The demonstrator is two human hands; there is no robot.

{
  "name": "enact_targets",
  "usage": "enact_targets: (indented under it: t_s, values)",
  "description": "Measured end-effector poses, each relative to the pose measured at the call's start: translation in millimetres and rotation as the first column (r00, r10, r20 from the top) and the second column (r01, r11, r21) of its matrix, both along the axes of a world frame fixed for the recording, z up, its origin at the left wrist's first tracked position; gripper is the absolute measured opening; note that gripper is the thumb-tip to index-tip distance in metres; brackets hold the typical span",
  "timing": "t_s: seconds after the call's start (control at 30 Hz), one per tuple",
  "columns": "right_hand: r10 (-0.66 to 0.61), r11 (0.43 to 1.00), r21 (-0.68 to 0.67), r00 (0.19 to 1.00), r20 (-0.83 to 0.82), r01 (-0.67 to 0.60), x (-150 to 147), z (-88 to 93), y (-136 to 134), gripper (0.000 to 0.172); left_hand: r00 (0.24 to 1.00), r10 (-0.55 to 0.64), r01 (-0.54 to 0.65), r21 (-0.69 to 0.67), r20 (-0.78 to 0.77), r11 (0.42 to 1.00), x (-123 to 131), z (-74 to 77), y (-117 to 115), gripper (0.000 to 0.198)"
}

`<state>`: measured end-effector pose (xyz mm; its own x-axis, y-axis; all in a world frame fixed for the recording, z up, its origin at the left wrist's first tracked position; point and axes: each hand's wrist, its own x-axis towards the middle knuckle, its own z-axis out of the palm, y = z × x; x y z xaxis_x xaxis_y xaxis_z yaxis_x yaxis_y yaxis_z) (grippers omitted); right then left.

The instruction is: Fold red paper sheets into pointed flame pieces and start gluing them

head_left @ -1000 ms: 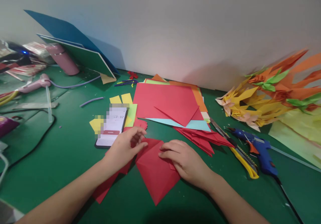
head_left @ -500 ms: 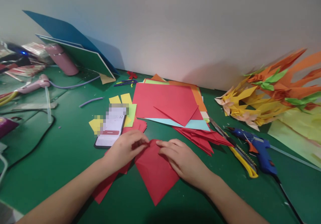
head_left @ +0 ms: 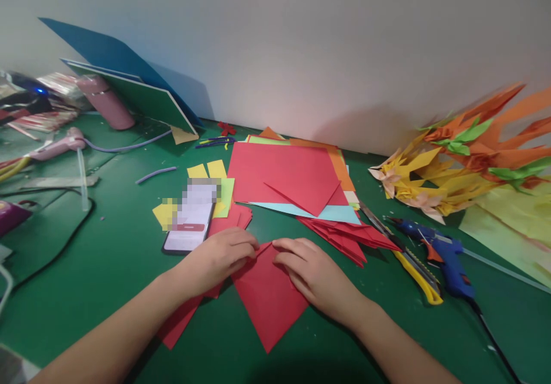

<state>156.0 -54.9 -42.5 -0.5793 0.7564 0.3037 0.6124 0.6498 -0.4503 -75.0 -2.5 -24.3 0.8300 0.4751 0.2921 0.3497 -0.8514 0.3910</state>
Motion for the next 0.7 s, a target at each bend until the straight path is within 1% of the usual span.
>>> enact_targets:
  t_s: [0.23, 0.7]
  values:
    - [0.006, 0.999, -0.031, 0.999, 0.04, -0.005, 0.3, 1.1, 1.3, 0.026, 0.999, -0.031, 0.031, 0.02, -0.032, 0.999, -3.2, 1.2, 1.1, 0.025]
    - [-0.006, 1.0, -0.022, 0.999, 0.049, 0.007, -1.9, 2.0, 0.8, 0.028, 0.991, -0.083, 0.089, 0.046, -0.109, 0.995, -4.5, 8.3, 1.6, 0.027]
